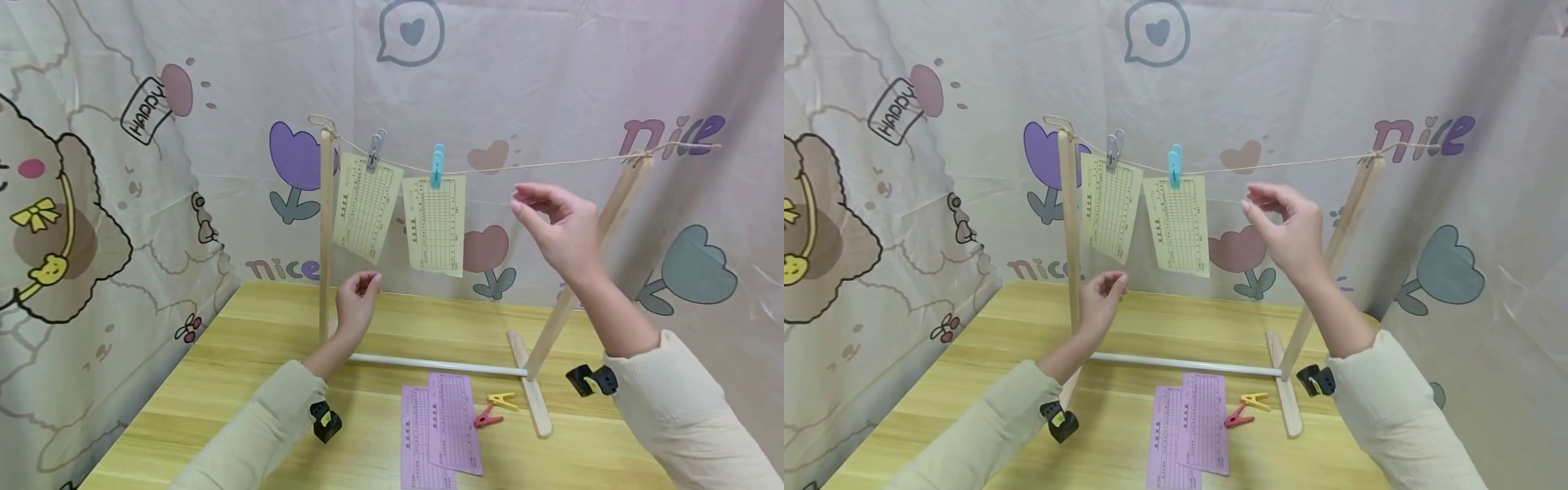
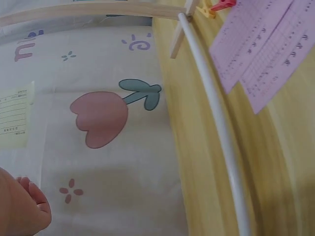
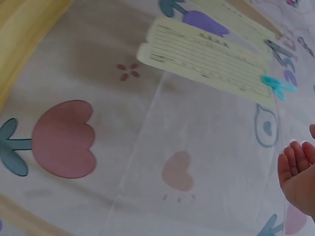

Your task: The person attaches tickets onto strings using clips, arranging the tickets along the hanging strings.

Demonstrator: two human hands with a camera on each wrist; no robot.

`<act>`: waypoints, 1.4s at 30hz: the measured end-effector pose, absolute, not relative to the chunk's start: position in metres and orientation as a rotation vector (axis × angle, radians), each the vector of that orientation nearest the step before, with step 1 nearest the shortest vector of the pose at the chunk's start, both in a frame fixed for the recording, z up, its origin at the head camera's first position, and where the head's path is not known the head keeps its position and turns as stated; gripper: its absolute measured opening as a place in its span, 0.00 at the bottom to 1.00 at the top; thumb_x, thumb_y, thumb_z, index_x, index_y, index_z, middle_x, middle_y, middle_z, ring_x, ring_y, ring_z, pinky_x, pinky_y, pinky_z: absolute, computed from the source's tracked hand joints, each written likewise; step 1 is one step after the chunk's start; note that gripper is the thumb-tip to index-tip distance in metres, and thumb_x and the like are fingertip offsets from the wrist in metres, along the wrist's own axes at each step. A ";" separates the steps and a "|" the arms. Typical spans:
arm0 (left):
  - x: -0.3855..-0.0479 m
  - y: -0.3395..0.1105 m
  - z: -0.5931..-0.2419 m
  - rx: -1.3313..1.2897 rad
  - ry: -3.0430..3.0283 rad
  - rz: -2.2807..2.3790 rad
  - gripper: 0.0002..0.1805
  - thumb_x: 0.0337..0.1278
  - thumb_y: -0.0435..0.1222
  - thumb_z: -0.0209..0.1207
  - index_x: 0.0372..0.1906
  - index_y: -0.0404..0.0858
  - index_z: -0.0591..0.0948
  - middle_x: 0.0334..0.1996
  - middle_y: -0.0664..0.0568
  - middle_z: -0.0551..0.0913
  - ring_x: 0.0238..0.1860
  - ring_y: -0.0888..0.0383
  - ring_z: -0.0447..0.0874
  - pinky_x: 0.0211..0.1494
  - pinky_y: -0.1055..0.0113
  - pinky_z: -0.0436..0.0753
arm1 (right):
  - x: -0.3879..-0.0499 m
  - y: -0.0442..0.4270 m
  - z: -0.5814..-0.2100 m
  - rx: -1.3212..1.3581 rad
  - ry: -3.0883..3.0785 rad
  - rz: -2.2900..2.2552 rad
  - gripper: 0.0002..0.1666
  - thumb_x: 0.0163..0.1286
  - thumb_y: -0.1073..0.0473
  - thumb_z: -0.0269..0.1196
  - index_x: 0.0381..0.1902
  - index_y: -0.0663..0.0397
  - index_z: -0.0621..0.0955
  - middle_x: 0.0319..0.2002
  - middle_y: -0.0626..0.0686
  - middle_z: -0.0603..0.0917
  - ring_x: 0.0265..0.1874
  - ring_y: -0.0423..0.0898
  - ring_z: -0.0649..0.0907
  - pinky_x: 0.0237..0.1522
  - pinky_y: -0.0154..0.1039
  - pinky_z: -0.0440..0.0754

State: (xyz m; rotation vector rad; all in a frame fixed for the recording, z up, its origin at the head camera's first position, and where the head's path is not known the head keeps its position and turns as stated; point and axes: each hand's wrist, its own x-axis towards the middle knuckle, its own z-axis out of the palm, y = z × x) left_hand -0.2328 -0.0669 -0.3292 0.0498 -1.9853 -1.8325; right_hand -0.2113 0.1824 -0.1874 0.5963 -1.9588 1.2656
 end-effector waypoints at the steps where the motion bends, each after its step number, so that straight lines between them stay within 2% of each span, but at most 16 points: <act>1: -0.232 -0.067 -0.331 0.048 -1.993 -1.829 0.09 0.58 0.31 0.58 0.38 0.27 0.80 0.30 0.41 0.81 0.26 0.66 0.71 0.31 0.81 0.72 | -0.211 0.183 -0.191 0.611 -1.972 1.255 0.13 0.58 0.71 0.62 0.42 0.72 0.81 0.31 0.28 0.81 0.32 0.28 0.80 0.40 0.19 0.76; 5: -0.229 -0.068 -0.339 0.040 -2.018 -1.819 0.09 0.58 0.32 0.58 0.38 0.27 0.80 0.31 0.40 0.81 0.26 0.66 0.72 0.31 0.81 0.72 | -0.208 0.185 -0.207 0.664 -2.001 1.214 0.13 0.56 0.74 0.62 0.42 0.73 0.80 0.33 0.26 0.80 0.32 0.26 0.79 0.41 0.18 0.76; 14: -0.223 -0.072 -0.356 0.030 -2.070 -1.824 0.10 0.58 0.32 0.57 0.39 0.27 0.79 0.32 0.40 0.81 0.28 0.66 0.73 0.33 0.81 0.73 | -0.200 0.193 -0.240 0.700 -2.006 1.282 0.14 0.53 0.79 0.62 0.40 0.76 0.80 0.35 0.30 0.81 0.33 0.27 0.79 0.41 0.18 0.76; 22: -0.217 -0.076 -0.381 0.040 -2.133 -1.802 0.10 0.59 0.32 0.57 0.39 0.27 0.79 0.33 0.38 0.81 0.29 0.65 0.75 0.33 0.81 0.74 | -0.191 0.205 -0.280 0.667 -2.072 1.239 0.13 0.52 0.79 0.62 0.39 0.75 0.80 0.37 0.27 0.79 0.35 0.27 0.78 0.42 0.18 0.75; 28: -0.211 -0.078 -0.400 0.091 -2.200 -1.813 0.10 0.59 0.32 0.56 0.41 0.28 0.79 0.34 0.40 0.81 0.31 0.64 0.76 0.34 0.81 0.75 | -0.183 0.212 -0.311 0.630 -2.113 1.191 0.14 0.50 0.78 0.64 0.38 0.70 0.82 0.37 0.30 0.79 0.36 0.26 0.78 0.42 0.16 0.74; 33: -0.206 -0.079 -0.413 0.085 -2.227 -1.803 0.10 0.59 0.32 0.56 0.40 0.27 0.79 0.35 0.38 0.81 0.31 0.61 0.76 0.33 0.80 0.75 | -0.179 0.219 -0.338 0.609 -2.144 1.196 0.15 0.49 0.79 0.65 0.38 0.70 0.82 0.38 0.30 0.80 0.36 0.26 0.77 0.41 0.16 0.73; 42: -0.192 -0.077 -0.427 0.047 -2.274 -1.838 0.11 0.59 0.32 0.56 0.40 0.25 0.78 0.33 0.38 0.81 0.29 0.65 0.74 0.32 0.80 0.75 | -0.166 0.230 -0.381 0.558 -2.187 1.271 0.13 0.50 0.79 0.64 0.37 0.71 0.81 0.37 0.31 0.81 0.35 0.25 0.77 0.39 0.17 0.74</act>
